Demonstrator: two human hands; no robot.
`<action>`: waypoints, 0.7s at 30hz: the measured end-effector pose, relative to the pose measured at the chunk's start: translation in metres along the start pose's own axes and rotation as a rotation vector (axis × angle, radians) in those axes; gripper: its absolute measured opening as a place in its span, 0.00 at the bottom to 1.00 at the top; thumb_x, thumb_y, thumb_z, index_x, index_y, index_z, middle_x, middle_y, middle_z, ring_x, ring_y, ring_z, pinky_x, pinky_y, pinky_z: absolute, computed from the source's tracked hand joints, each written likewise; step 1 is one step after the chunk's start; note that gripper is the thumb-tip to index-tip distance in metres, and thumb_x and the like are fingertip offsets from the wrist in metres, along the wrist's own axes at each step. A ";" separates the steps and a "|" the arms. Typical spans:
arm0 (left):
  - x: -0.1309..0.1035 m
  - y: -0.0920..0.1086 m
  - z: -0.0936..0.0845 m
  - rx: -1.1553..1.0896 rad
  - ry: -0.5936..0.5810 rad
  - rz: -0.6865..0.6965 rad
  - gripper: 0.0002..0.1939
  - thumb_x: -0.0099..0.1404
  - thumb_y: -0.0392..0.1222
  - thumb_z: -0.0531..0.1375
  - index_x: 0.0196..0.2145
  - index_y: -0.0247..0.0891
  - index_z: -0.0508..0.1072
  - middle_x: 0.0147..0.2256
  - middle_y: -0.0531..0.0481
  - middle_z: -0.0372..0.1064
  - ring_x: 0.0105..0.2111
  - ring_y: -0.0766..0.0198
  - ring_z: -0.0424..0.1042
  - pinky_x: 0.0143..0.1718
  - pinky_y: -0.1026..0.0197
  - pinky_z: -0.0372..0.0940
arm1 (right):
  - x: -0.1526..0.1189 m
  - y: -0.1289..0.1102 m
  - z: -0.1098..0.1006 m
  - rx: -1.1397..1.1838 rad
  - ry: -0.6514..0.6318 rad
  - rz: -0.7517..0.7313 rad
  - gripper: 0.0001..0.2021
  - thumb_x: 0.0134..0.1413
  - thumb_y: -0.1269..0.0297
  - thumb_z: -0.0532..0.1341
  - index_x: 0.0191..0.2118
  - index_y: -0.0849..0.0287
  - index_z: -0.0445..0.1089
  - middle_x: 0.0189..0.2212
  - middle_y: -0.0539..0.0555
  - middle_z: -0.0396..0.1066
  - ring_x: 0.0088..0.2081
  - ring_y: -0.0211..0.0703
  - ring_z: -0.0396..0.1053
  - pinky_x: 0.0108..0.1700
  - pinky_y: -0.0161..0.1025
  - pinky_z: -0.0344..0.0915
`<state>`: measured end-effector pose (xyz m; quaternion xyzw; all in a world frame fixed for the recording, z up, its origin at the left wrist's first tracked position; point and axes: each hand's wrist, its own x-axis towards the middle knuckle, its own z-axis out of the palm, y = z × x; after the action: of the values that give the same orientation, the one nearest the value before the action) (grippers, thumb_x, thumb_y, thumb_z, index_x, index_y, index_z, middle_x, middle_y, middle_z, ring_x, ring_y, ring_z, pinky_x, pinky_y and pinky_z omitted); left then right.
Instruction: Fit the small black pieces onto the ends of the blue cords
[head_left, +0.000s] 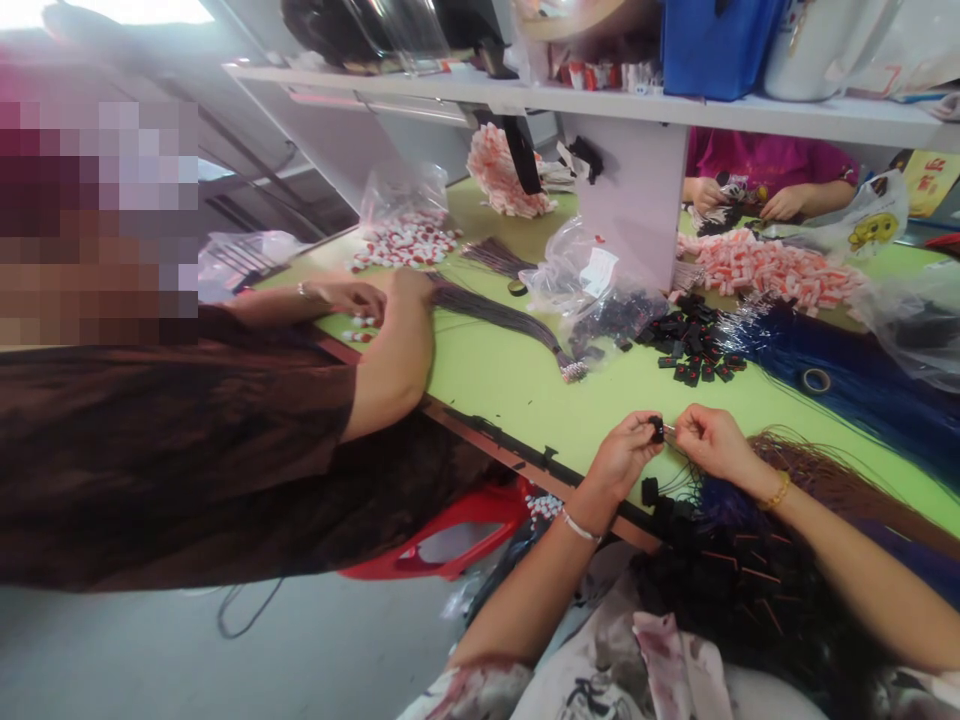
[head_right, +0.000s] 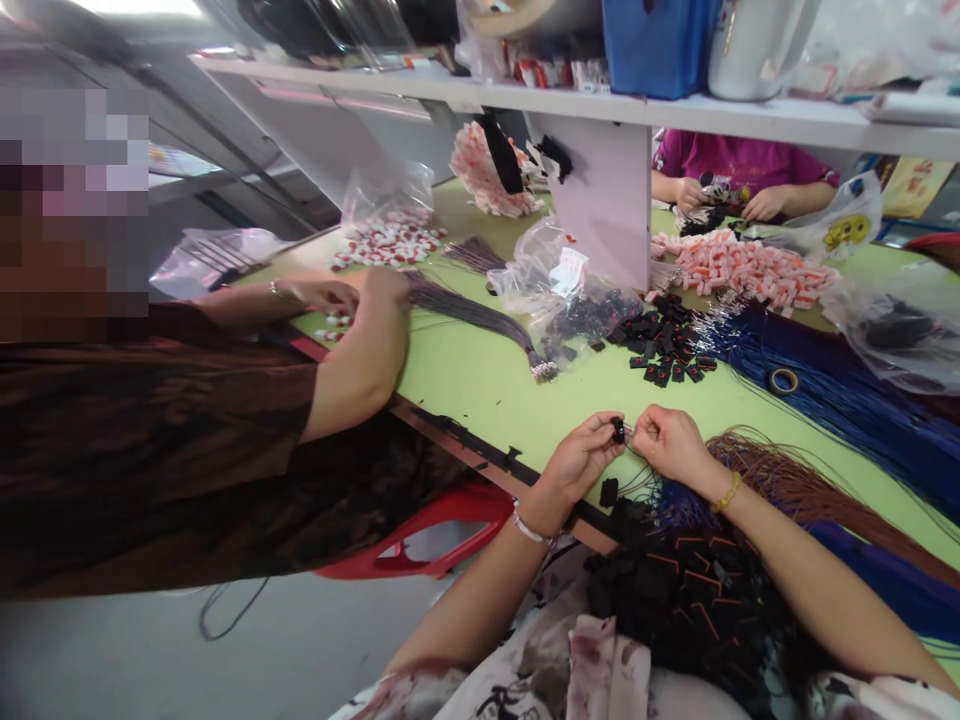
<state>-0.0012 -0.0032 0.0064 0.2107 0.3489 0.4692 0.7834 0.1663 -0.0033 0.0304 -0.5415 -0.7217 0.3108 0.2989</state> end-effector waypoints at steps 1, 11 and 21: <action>0.000 0.000 0.000 0.002 0.000 0.001 0.12 0.50 0.36 0.66 0.34 0.33 0.72 0.31 0.50 0.68 0.30 0.68 0.67 0.34 0.65 0.62 | 0.000 0.000 0.000 -0.009 -0.002 -0.002 0.05 0.47 0.67 0.56 0.23 0.59 0.63 0.18 0.46 0.63 0.20 0.32 0.57 0.24 0.31 0.52; -0.002 0.000 0.003 0.054 -0.001 0.012 0.14 0.48 0.38 0.68 0.34 0.32 0.72 0.29 0.51 0.68 0.29 0.70 0.66 0.33 0.66 0.62 | 0.001 -0.002 0.000 -0.063 0.027 0.006 0.05 0.45 0.67 0.57 0.22 0.59 0.64 0.17 0.46 0.64 0.20 0.33 0.59 0.25 0.31 0.53; -0.004 -0.011 0.010 0.250 0.075 0.130 0.14 0.47 0.41 0.68 0.31 0.33 0.72 0.27 0.52 0.68 0.27 0.70 0.65 0.31 0.66 0.59 | 0.000 -0.004 -0.001 -0.085 0.014 -0.098 0.06 0.48 0.69 0.56 0.23 0.59 0.63 0.17 0.46 0.61 0.20 0.33 0.56 0.25 0.31 0.51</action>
<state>0.0116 -0.0115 0.0070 0.3114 0.4192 0.4794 0.7053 0.1648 -0.0044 0.0340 -0.5200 -0.7578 0.2608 0.2955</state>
